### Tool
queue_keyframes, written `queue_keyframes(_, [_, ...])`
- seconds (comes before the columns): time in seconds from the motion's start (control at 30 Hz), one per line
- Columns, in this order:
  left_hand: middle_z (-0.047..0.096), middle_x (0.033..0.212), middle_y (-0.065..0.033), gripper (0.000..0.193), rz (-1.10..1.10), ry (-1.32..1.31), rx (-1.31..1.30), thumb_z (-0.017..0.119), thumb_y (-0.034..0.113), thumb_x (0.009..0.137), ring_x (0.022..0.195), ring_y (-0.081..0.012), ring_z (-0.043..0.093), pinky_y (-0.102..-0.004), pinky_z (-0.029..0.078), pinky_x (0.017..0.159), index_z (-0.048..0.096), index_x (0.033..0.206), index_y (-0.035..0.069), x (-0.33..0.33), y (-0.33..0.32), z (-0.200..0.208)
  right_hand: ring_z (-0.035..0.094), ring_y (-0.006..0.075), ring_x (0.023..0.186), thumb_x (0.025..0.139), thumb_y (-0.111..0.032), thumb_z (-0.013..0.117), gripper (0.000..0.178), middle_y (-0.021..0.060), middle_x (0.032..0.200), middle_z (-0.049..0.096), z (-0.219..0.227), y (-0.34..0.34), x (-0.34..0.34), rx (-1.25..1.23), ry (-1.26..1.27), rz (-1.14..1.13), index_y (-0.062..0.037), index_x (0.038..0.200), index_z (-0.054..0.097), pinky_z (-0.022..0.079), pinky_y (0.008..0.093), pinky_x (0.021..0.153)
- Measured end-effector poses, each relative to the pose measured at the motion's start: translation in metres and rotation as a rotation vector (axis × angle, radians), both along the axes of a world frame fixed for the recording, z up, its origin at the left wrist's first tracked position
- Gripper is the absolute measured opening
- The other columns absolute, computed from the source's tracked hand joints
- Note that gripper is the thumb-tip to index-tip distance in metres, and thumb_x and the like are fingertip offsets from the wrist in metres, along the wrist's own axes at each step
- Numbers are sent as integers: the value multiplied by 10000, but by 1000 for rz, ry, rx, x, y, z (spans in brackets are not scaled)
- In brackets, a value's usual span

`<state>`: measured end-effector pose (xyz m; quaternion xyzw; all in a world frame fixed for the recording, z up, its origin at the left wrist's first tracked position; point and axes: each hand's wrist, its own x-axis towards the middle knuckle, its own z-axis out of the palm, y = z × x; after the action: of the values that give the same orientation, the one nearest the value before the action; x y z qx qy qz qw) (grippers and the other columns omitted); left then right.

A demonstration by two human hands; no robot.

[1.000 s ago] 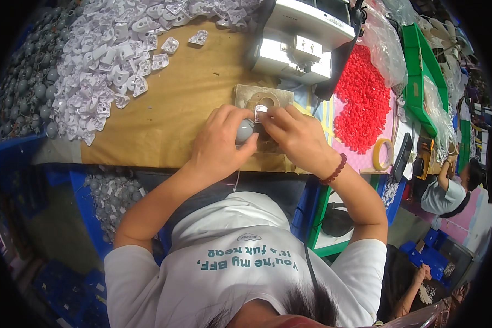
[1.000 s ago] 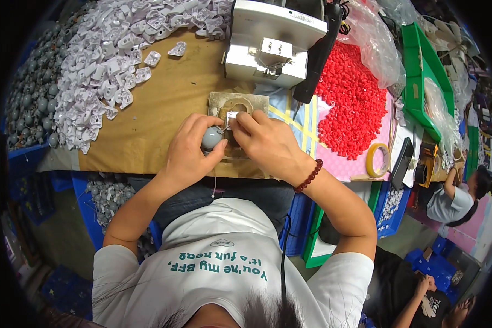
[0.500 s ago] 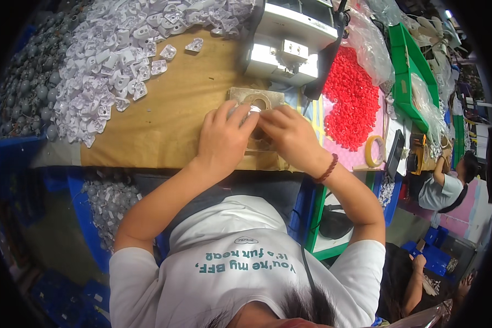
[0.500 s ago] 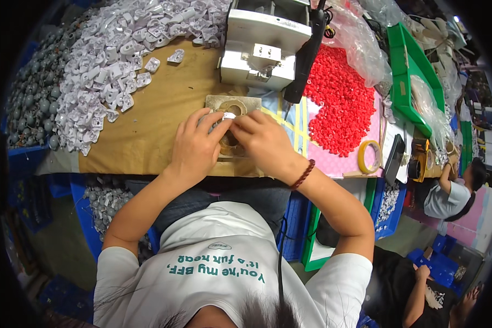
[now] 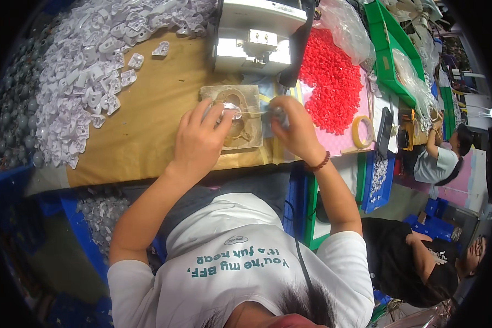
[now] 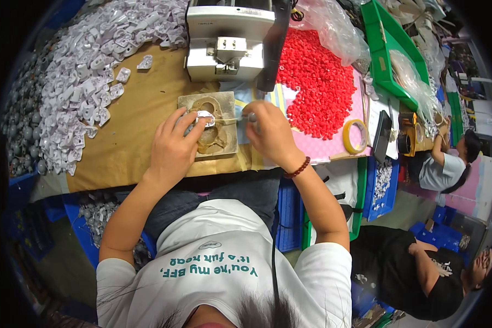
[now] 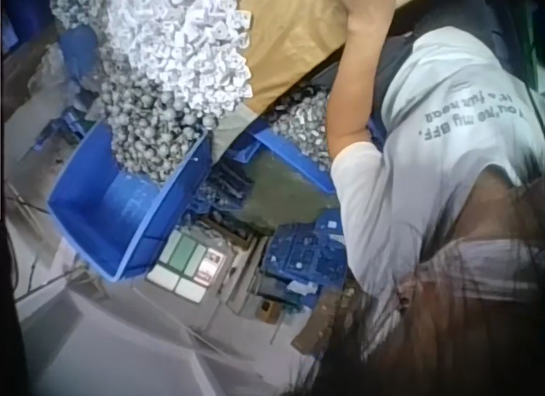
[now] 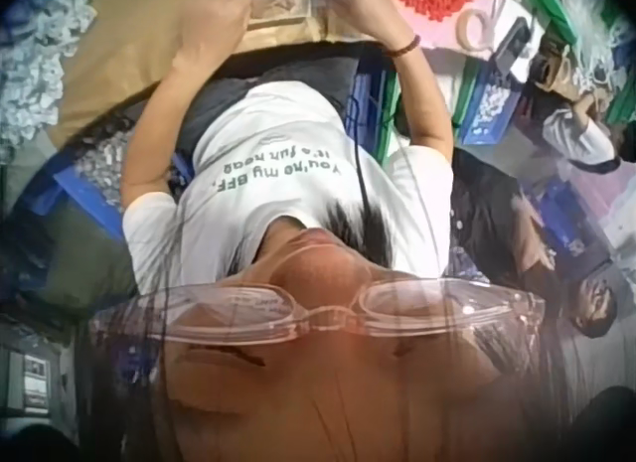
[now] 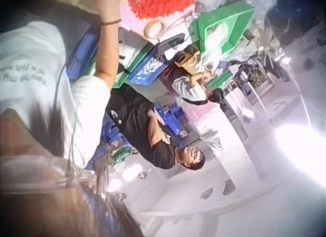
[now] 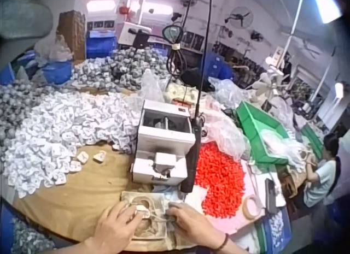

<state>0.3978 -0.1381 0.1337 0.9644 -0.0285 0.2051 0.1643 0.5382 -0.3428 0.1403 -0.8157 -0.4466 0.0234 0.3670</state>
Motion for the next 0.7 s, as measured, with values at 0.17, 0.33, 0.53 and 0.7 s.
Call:
queue_keyframes(0.17, [592, 1203, -98, 440, -8, -4, -6, 676, 8, 740, 1216, -318, 520, -444, 461, 940, 664, 1174, 78, 0, 2, -1, 463, 108, 541, 921, -67, 627, 121, 21, 888, 569, 10, 10, 5, 380, 1089, -228, -49, 1024, 565, 356, 240, 471])
queue_keyframes(0.33, [596, 1196, -98, 425, -16, 8, -13, 676, 15, 748, 1211, -314, 526, -440, 466, 935, 668, 1168, 77, 1, 2, 2, 425, 51, 564, 986, -183, 612, 144, 5, 950, 596, 7, 15, 10, 560, 1429, -93, -57, 1054, 597, 295, 186, 456])
queue_keyframes(0.53, [615, 1146, -95, 311, -23, -53, 16, 609, 54, 789, 1169, -306, 547, -417, 480, 861, 666, 1095, 42, 2, 4, 2, 543, 86, 689, 912, -24, 645, 384, 139, 1214, 614, 18, 22, 15, 672, 1472, 207, -11, 1287, 563, 433, 186, 530])
queue_keyframes(0.7, [609, 1191, -92, 428, -38, 7, 8, 679, 31, 744, 1210, -307, 536, -429, 474, 926, 667, 1170, 72, 0, 7, 2, 532, 76, 592, 900, -94, 688, 357, 132, 980, 677, 27, 36, 10, 452, 1407, 143, 16, 1225, 594, 439, 193, 516])
